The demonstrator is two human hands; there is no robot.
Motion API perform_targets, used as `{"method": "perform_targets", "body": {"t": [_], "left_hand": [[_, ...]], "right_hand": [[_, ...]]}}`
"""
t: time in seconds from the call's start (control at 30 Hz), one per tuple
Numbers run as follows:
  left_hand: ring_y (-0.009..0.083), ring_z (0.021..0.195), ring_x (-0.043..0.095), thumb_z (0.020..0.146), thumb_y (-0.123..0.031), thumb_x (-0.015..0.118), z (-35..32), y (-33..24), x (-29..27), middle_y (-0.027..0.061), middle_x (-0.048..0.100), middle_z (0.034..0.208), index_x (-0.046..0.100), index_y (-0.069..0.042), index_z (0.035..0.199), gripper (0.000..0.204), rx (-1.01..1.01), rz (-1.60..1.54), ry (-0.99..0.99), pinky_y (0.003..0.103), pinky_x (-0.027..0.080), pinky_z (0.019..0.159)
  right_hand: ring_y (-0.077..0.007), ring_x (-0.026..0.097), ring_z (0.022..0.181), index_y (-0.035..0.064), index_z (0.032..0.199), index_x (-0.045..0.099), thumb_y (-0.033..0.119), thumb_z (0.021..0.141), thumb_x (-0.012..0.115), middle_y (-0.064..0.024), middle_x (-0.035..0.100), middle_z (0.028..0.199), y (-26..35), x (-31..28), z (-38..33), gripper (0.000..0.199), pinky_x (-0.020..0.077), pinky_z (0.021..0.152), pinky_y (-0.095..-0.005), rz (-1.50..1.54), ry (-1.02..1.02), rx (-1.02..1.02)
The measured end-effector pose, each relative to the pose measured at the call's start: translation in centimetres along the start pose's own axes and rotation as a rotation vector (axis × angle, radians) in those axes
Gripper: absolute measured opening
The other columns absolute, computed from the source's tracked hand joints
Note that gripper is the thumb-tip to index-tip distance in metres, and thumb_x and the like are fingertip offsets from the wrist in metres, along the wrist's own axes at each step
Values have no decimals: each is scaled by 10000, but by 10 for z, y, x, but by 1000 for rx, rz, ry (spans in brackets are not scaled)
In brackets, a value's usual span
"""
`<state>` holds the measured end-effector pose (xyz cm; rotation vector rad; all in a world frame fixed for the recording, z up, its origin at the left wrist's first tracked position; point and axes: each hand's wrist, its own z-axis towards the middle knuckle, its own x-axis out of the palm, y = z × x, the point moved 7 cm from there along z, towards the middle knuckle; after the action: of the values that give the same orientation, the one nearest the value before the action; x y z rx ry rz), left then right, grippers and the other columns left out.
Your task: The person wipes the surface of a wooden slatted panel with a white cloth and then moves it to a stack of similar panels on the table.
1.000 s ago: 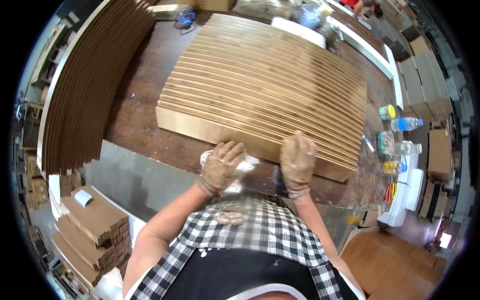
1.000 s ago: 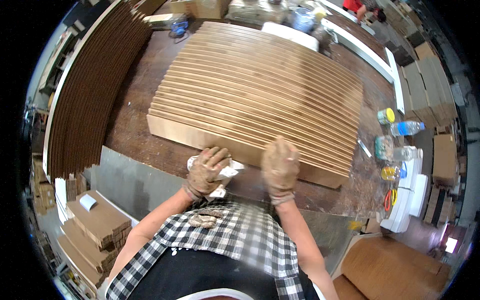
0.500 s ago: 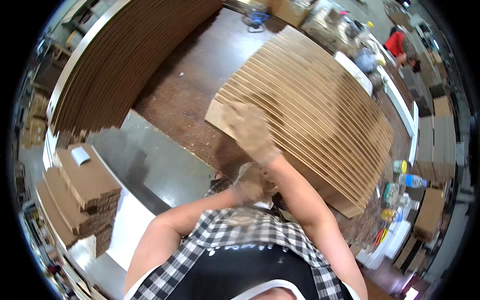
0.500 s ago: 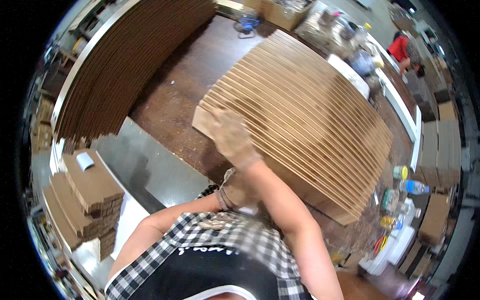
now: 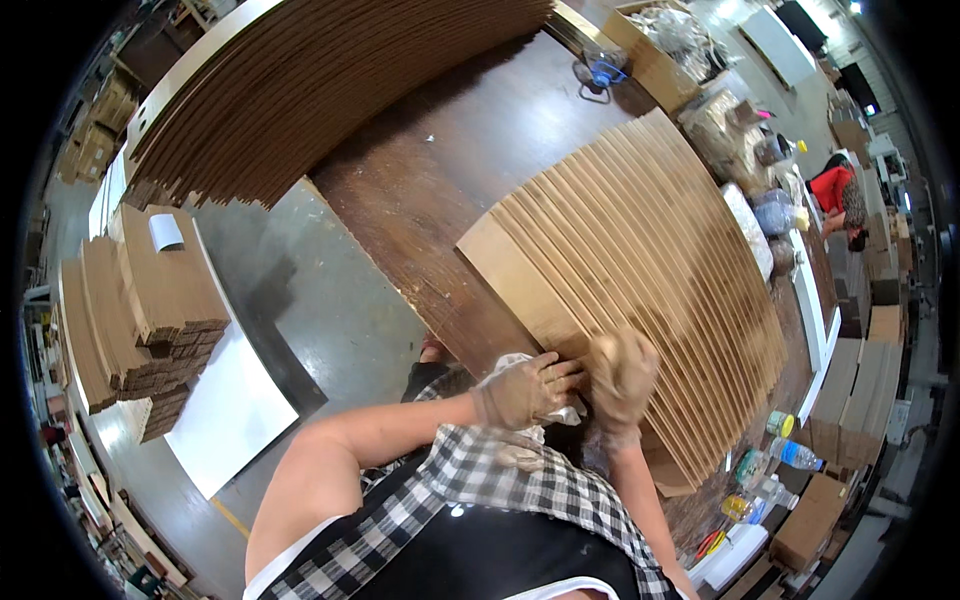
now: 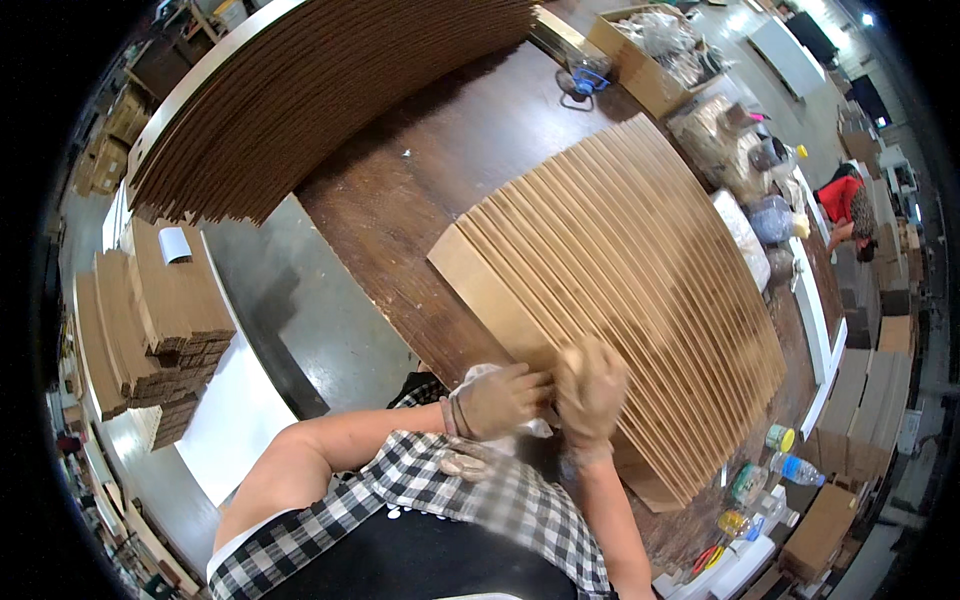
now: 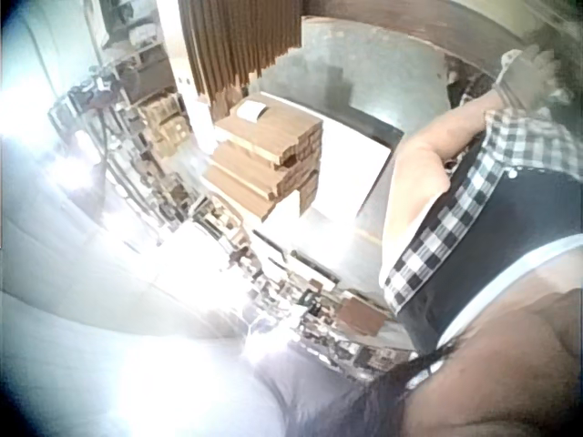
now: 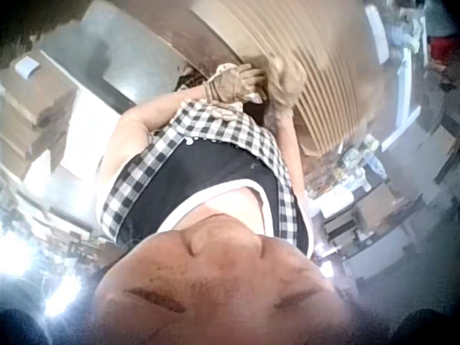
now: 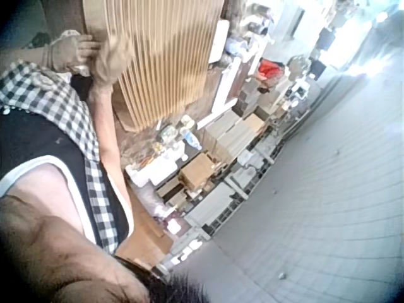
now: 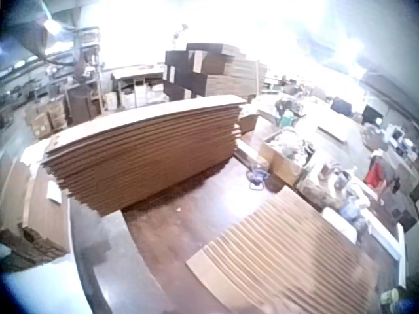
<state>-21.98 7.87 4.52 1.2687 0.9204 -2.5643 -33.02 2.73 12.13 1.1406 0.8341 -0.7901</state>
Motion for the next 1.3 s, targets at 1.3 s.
{"method": "perform_targets", "body": {"t": [1.3], "left_hand": [[263,1284,524,860,-242,566,11,21,-21,95,579,1400,698,-81,1140,349,162,17,66,428,431,1080]], "right_hand": [[-314,558,1048,-3,1298,581,205,940,665,-157,593,1091,-108,-64,-30,422,445,927,-434,-112,-363,286]]}}
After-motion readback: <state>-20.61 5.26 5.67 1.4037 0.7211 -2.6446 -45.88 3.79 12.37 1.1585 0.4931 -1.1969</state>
